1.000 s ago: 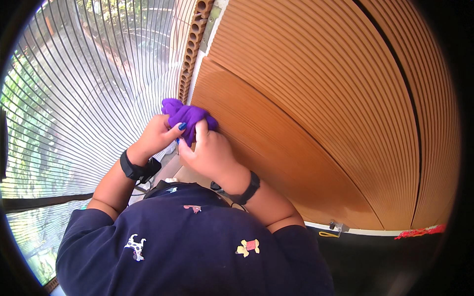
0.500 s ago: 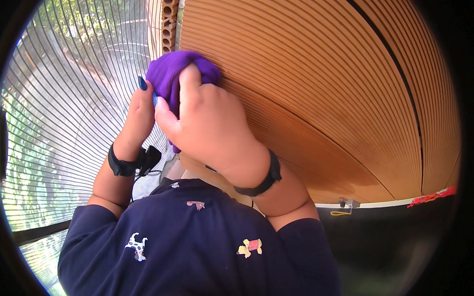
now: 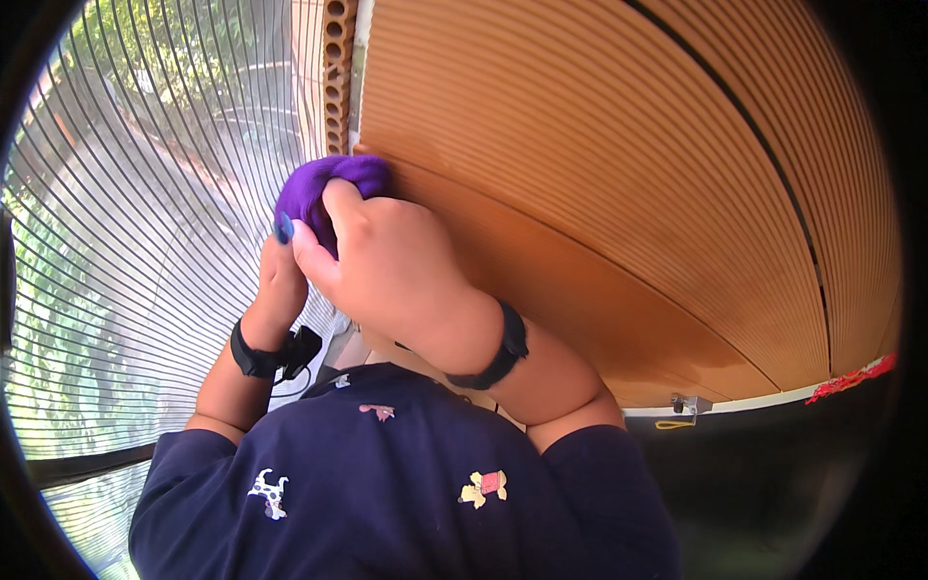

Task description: The person wipes down the surface of a black refrigerator and the wooden frame of a glass door using a purple cloth.

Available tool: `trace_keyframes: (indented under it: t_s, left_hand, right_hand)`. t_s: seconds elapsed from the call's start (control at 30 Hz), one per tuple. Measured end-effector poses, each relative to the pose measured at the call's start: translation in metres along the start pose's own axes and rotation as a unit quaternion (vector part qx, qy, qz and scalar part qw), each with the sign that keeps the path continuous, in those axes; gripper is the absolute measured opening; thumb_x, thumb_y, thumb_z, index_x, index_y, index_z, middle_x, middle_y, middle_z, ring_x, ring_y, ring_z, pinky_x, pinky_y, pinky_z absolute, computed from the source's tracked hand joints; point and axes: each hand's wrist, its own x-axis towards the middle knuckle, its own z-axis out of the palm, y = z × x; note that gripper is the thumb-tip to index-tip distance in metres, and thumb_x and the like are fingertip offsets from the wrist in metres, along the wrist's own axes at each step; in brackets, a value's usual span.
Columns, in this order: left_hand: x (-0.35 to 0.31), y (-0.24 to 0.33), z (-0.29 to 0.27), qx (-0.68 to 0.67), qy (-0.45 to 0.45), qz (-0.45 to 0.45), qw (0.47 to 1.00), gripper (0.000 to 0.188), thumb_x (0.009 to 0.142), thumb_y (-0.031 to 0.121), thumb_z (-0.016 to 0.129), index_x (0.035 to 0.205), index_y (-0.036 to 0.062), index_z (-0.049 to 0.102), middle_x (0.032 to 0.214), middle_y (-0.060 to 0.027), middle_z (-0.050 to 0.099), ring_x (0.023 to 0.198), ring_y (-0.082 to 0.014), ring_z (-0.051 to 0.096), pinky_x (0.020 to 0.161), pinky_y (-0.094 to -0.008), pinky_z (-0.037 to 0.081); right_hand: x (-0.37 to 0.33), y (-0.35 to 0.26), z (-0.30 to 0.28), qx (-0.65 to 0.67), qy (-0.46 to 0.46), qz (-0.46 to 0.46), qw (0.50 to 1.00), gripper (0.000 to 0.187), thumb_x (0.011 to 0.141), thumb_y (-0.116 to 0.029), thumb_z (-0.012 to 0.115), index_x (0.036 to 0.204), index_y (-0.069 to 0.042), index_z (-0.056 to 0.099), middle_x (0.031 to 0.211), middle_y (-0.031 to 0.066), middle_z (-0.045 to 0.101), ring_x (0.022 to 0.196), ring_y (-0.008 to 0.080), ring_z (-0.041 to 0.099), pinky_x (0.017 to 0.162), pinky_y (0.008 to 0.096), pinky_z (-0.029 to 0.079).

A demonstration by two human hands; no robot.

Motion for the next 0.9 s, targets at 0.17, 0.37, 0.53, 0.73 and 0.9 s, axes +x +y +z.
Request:
trace_keyframes:
  t_s: [0.17, 0.37, 0.53, 0.73, 0.9]
  left_hand:
    - [0.016, 0.035, 0.021, 0.080, 0.017, 0.280, 0.956, 0.059, 0.085, 0.046, 0.038, 0.114, -0.0060, 0.043, 0.111, -0.0173, 0.050, 0.100, -0.0253, 0.049, 0.086, -0.0328, 0.036]
    - [0.031, 0.058, 0.056, 0.386, -0.045, 0.423, 0.819, 0.061, 0.074, 0.041, 0.057, 0.116, -0.0020, 0.045, 0.118, -0.0206, 0.043, 0.111, -0.0354, 0.038, 0.093, -0.0420, 0.026]
    - [0.047, 0.053, 0.092, 0.424, -0.058, 0.379, 0.821, 0.077, 0.069, 0.045, 0.065, 0.125, -0.0001, 0.036, 0.133, -0.0228, 0.024, 0.124, -0.0404, 0.021, 0.101, -0.0446, 0.018]
    - [0.070, 0.052, 0.090, 0.455, 0.042, 0.339, 0.822, 0.079, 0.069, 0.049, 0.061, 0.125, 0.0004, 0.035, 0.131, -0.0234, 0.026, 0.119, -0.0453, 0.022, 0.100, -0.0474, 0.016]
    - [0.080, 0.039, 0.081, 0.470, 0.019, 0.320, 0.822, 0.050, 0.076, 0.034, 0.056, 0.113, 0.0016, 0.050, 0.111, -0.0178, 0.051, 0.114, -0.0349, 0.038, 0.100, -0.0516, 0.008]
  right_hand:
    - [-0.007, 0.014, -0.052, 0.101, 0.238, -0.138, 0.956, 0.013, 0.074, -0.010, 0.062, 0.084, -0.004, 0.056, 0.058, 0.0096, 0.055, 0.047, 0.0248, 0.055, 0.042, 0.0321, 0.042]
    - [-0.052, 0.046, -0.106, 0.208, 0.384, -0.042, 0.899, 0.014, 0.085, -0.005, 0.050, 0.096, 0.003, 0.055, 0.080, -0.0005, 0.055, 0.066, 0.0022, 0.043, 0.058, 0.0157, 0.037]
    - [-0.057, 0.049, -0.123, 0.196, 0.352, 0.042, 0.914, 0.011, 0.085, -0.008, 0.051, 0.090, 0.001, 0.056, 0.069, -0.0023, 0.055, 0.057, 0.0009, 0.048, 0.047, 0.0167, 0.038]
    - [-0.024, 0.042, -0.136, 0.006, 0.253, 0.032, 0.967, 0.009, 0.082, -0.010, 0.054, 0.077, -0.002, 0.053, 0.059, 0.0082, 0.054, 0.045, 0.0136, 0.052, 0.040, 0.0266, 0.040]
    - [0.035, 0.022, -0.104, -0.210, 0.123, -0.047, 0.969, 0.017, 0.080, -0.018, 0.050, 0.073, -0.003, 0.055, 0.067, 0.0095, 0.054, 0.053, 0.0228, 0.057, 0.042, 0.0318, 0.046]
